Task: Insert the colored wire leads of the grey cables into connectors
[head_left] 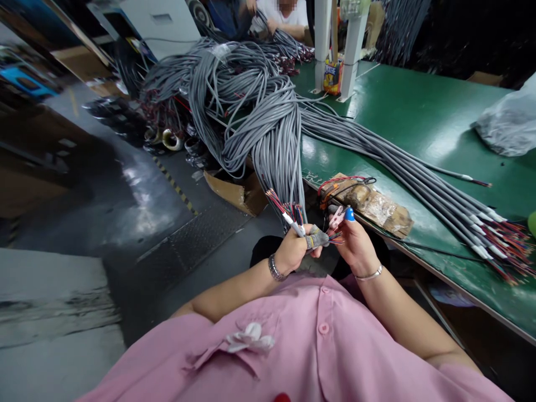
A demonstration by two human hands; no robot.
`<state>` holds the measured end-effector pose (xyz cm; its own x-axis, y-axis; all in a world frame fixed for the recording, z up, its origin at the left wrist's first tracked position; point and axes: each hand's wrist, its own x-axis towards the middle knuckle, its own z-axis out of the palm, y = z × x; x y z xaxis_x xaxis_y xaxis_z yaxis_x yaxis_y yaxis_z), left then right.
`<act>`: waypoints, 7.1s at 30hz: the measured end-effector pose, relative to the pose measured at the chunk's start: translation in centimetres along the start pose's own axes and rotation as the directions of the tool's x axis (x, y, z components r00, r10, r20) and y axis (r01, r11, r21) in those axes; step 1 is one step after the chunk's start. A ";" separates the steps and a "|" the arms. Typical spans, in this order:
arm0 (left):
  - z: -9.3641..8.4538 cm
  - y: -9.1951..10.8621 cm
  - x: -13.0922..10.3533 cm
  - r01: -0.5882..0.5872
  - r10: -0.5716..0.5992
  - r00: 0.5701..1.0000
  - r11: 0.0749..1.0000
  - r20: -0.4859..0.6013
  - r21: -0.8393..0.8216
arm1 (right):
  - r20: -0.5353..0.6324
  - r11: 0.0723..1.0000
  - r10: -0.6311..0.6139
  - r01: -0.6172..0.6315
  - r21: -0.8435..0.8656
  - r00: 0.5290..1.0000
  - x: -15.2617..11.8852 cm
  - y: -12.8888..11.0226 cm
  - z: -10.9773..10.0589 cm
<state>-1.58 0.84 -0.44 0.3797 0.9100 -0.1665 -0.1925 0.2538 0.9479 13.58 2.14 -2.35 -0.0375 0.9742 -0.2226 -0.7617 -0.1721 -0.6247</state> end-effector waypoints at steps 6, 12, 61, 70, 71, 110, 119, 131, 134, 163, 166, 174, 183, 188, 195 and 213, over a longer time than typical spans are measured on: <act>0.2 0.5 -0.3 -0.013 0.013 1.000 1.000 0.007 0.025 | 0.025 0.997 0.073 -0.074 0.025 0.997 -0.2 -0.1 0.0; 0.1 0.6 -1.3 -0.052 0.052 0.999 0.999 -0.013 0.010 | 0.093 0.992 0.122 -0.123 0.015 0.988 -0.2 -0.4 -0.5; 0.1 -0.9 -1.3 -0.112 0.117 0.991 0.991 -0.062 0.077 | 0.087 0.995 0.079 -0.084 0.053 0.993 -0.4 0.1 -0.9; 0.7 -0.9 -0.9 -0.140 0.138 0.983 0.990 -0.123 -0.007 | 0.039 0.996 -0.009 0.013 -0.086 0.999 -0.3 -0.1 -0.3; 0.8 -0.9 -0.8 -0.145 0.143 0.981 0.989 -0.129 -0.009 | 0.032 0.996 -0.014 0.016 -0.084 0.999 -0.2 -0.2 -0.3; -1.7 -2.5 -0.5 -0.158 0.058 0.982 0.773 0.179 0.615 | 0.514 0.156 0.024 0.504 -0.849 0.858 -3.6 -2.7 0.4; -1.5 -1.7 -0.8 -0.166 0.126 0.984 0.906 0.127 0.390 | 0.678 -0.092 -0.298 0.686 -0.721 0.672 -7.0 -3.1 0.1; -1.5 -1.8 -1.2 -0.103 0.094 0.995 0.956 0.046 0.276 | 0.217 0.649 -0.181 0.282 -0.707 0.959 -5.1 0.7 -1.8; -1.9 -1.6 -1.0 -0.100 0.068 0.992 0.940 0.108 0.326 | 0.240 0.639 -0.184 0.302 -0.708 0.953 -4.7 0.6 -1.5; -1.5 -2.5 -1.0 -0.130 0.144 0.976 0.987 -0.165 0.092 | 0.106 0.707 -0.141 0.175 -0.685 0.984 -4.3 0.2 0.0; -1.2 -2.1 -1.1 -0.099 0.119 0.983 0.986 -0.144 0.137 | 0.088 0.707 -0.148 0.168 -0.687 0.985 -3.8 0.5 0.2; -1.0 -2.3 -1.1 -0.111 0.138 0.978 0.980 -0.158 0.165 | 0.071 0.740 -0.176 0.179 -0.648 0.982 -4.1 1.0 0.3; -1.2 -2.8 -0.9 -0.140 0.155 0.969 0.986 -0.194 0.088 | 0.010 0.838 -0.095 0.086 -0.539 0.995 -4.1 1.4 -0.9; -0.9 -2.3 -1.2 -0.099 0.128 0.975 0.983 -0.184 0.156 | 0.031 0.824 -0.096 0.097 -0.557 0.995 -4.1 1.2 0.0; -0.8 -2.0 -1.2 -0.084 0.120 0.981 0.972 -0.155 0.221 | -0.013 0.812 -0.139 0.106 -0.574 0.990 -4.0 1.0 0.8; -1.2 -1.7 -1.0 -0.152 0.146 0.977 0.988 -0.153 -0.032 | -0.037 0.972 0.076 -0.082 -0.219 0.996 -2.0 0.5 -1.9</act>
<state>-2.73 -0.06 -2.27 0.2050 0.9765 -0.0661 -0.2766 0.1226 0.9531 14.51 -0.19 -3.58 -0.0716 0.9522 -0.2969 -0.5960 -0.2795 -0.7528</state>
